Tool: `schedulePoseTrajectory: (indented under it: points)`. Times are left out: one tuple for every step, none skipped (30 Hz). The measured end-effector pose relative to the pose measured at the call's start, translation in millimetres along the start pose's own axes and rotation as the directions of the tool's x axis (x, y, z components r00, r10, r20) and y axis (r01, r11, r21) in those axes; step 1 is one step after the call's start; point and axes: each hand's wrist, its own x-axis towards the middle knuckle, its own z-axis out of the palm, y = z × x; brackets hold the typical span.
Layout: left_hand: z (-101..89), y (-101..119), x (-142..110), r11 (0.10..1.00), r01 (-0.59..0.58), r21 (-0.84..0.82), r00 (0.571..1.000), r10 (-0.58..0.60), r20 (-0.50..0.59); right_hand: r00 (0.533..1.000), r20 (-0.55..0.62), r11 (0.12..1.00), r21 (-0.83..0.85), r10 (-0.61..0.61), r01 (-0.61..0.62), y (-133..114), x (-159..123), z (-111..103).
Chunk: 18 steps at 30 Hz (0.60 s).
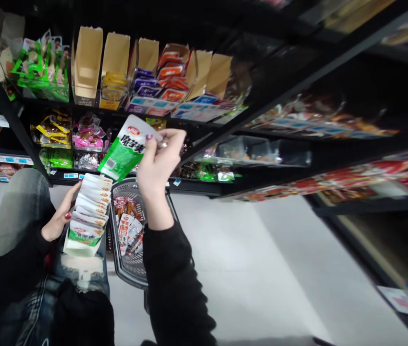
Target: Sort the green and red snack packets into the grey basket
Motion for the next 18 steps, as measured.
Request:
schedulePoseTrajectory:
  points:
    - [-1.3, 1.7, 0.8, 1.000, -0.013, -0.023, 1.000, 0.014, 0.018, 0.999, 0.027, 0.999, 0.025, 0.024, -0.025, 1.4, -5.1, 5.0]
    - [-2.3, 3.2, 1.5, 0.999, -0.022, -0.040, 0.999, 0.024, 0.034, 0.997, 0.053, 0.998, 0.047, 0.050, -0.052, 2.6, -10.1, 7.8]
    - [-2.7, 4.3, 1.9, 0.998, -0.027, -0.053, 0.999, 0.029, 0.044, 0.995, 0.075, 0.995, 0.067, 0.071, -0.076, 3.4, -14.5, 8.7]
    - [-2.9, 5.1, 2.1, 0.998, -0.026, -0.062, 0.998, 0.030, 0.051, 0.992, 0.095, 0.992, 0.083, 0.086, -0.094, 3.6, -18.1, 7.9]
    - [-2.8, 5.7, 2.1, 0.998, -0.023, -0.066, 0.998, 0.026, 0.055, 0.990, 0.108, 0.990, 0.098, 0.094, -0.104, 3.3, -20.9, 5.8]
    - [-2.6, 6.0, 1.9, 0.998, -0.020, -0.067, 0.998, 0.024, 0.058, 0.989, 0.109, 0.988, 0.112, 0.096, -0.109, 2.3, -22.7, 3.0]
    - [-2.3, 6.4, 1.7, 0.998, -0.019, -0.067, 0.998, 0.023, 0.061, 0.990, 0.103, 0.986, 0.126, 0.097, -0.110, 0.6, -23.7, -0.3]
    - [-2.0, 6.8, 1.5, 0.998, -0.023, -0.066, 0.997, 0.027, 0.067, 0.990, 0.094, 0.984, 0.139, 0.100, -0.113, -1.6, -24.2, -3.5]
    - [-1.7, 7.4, 1.4, 0.997, -0.028, -0.065, 0.997, 0.032, 0.070, 0.991, 0.083, 0.982, 0.148, 0.106, -0.117, -4.3, -24.3, -6.5]
    - [-1.3, 8.3, 1.3, 0.998, -0.032, -0.063, 0.997, 0.037, 0.073, 0.991, 0.071, 0.980, 0.154, 0.114, -0.123, -7.2, -24.4, -9.0]
    - [-1.0, 9.4, 1.3, 0.998, -0.035, -0.061, 0.997, 0.040, 0.073, 0.991, 0.060, 0.979, 0.155, 0.121, -0.129, -10.3, -24.6, -10.9]
    - [-0.6, 10.8, 1.4, 0.997, -0.038, -0.062, 0.997, 0.043, 0.069, 0.991, 0.054, 0.980, 0.153, 0.123, -0.130, -13.3, -25.0, -12.4]
    - [-0.1, 12.2, 1.5, 0.997, -0.040, -0.064, 0.997, 0.044, 0.063, 0.991, 0.056, 0.981, 0.151, 0.118, -0.125, -16.0, -25.5, -13.3]
    - [0.3, 13.5, 1.6, 0.997, -0.042, -0.071, 0.997, 0.046, 0.054, 0.992, 0.069, 0.982, 0.151, 0.106, -0.116, -18.3, -26.1, -14.0]
    - [0.8, 14.6, 1.7, 0.996, -0.040, -0.082, 0.998, 0.044, 0.052, 0.991, 0.093, 0.982, 0.156, 0.091, -0.104, -20.2, -26.5, -14.4]
    - [1.2, 15.5, 1.9, 0.995, -0.033, -0.098, 0.998, 0.038, 0.049, 0.990, 0.120, 0.982, 0.164, 0.073, -0.092, -21.5, -26.7, -14.8]
    - [1.5, 16.1, 2.0, 0.993, -0.023, -0.116, 0.998, 0.028, 0.047, 0.989, 0.138, 0.982, 0.172, 0.060, -0.084, -22.3, -26.6, -15.3]
    - [1.7, 16.4, 2.2, 0.992, -0.011, -0.127, 0.999, 0.017, 0.046, 0.988, 0.143, 0.981, 0.174, 0.057, -0.082, -22.7, -26.2, -16.0]
